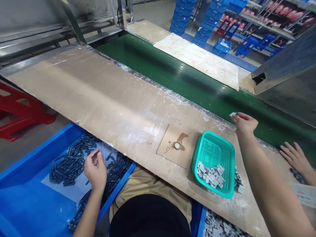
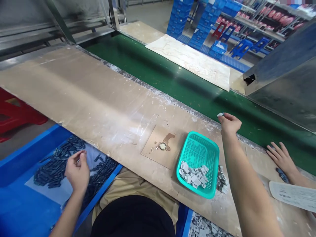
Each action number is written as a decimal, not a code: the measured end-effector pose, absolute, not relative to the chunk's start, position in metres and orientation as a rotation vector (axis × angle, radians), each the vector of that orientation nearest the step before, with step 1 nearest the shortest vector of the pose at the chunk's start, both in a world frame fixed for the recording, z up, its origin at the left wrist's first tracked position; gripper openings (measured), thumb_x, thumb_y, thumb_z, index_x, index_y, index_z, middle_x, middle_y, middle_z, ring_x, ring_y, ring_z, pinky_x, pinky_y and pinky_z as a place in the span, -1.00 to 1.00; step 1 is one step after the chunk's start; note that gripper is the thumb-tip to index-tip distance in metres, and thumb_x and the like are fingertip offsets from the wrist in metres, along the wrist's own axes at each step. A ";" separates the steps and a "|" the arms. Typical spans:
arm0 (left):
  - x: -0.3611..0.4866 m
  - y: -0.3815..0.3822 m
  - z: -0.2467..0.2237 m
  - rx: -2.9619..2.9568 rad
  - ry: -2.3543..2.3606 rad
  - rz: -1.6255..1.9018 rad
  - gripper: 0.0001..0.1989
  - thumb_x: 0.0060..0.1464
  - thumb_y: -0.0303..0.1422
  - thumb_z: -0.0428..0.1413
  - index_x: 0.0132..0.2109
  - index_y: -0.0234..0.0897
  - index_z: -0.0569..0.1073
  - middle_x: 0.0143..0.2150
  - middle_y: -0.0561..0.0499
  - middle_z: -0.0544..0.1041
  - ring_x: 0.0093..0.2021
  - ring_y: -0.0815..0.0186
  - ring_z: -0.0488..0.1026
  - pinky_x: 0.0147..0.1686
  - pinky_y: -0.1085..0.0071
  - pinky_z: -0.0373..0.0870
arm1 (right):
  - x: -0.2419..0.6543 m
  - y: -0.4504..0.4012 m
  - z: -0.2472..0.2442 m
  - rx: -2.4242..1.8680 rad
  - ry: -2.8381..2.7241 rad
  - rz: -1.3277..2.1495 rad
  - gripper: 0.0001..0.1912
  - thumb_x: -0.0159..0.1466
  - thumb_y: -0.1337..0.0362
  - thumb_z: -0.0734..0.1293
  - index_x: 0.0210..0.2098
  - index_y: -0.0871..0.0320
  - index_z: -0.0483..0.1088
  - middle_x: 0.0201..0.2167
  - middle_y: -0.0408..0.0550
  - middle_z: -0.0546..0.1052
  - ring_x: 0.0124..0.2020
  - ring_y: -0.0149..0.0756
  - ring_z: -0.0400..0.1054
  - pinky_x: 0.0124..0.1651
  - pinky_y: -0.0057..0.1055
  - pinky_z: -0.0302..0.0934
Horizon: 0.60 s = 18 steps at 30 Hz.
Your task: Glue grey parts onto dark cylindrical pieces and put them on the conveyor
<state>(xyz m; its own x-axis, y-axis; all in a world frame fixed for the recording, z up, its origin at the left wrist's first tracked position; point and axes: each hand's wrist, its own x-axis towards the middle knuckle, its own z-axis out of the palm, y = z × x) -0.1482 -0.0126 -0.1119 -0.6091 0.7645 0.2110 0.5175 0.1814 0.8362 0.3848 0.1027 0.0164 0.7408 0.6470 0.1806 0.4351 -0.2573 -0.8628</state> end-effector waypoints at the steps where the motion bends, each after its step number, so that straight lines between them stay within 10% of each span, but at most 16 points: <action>1: -0.159 -0.015 -0.128 1.377 2.180 1.223 -0.53 0.10 -0.12 -0.01 0.02 -0.38 0.37 0.01 -0.28 0.47 0.02 0.09 0.44 0.01 0.12 0.36 | 0.387 0.100 0.016 -1.891 -0.764 0.239 -0.82 0.22 0.28 0.32 -0.21 0.26 0.38 -0.30 -0.03 0.47 -0.28 -0.31 0.39 -0.20 -0.25 0.33; 6: -0.174 -0.035 -0.202 1.853 1.867 0.535 -0.42 0.09 -0.11 -0.07 0.12 -0.47 0.30 0.26 -0.42 0.20 0.31 -0.12 0.02 0.17 -0.14 0.06 | 0.375 0.047 0.021 -1.878 -0.708 0.352 -0.85 0.06 0.35 0.40 -0.34 0.18 0.42 -0.40 -0.06 0.49 -0.32 -0.23 0.44 -0.11 -0.21 0.33; 18: -0.161 -0.036 -0.178 1.586 1.911 0.302 -0.66 -0.03 -0.24 0.00 -0.14 -0.28 0.49 -0.08 -0.22 0.55 0.16 -0.06 0.30 0.10 0.13 0.22 | 0.312 -0.080 0.044 -2.252 -1.940 0.699 -0.71 0.14 0.14 0.29 -0.18 0.06 0.50 -0.28 0.01 0.57 -0.33 -0.08 0.46 -0.31 -0.21 0.33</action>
<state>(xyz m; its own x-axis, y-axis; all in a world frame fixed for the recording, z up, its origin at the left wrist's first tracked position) -0.1608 -0.0356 -0.1779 -0.0780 0.9449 -0.3181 0.8009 0.2494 0.5444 0.3115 -0.0803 0.0443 0.0896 0.9555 -0.2811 0.9150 -0.1904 -0.3557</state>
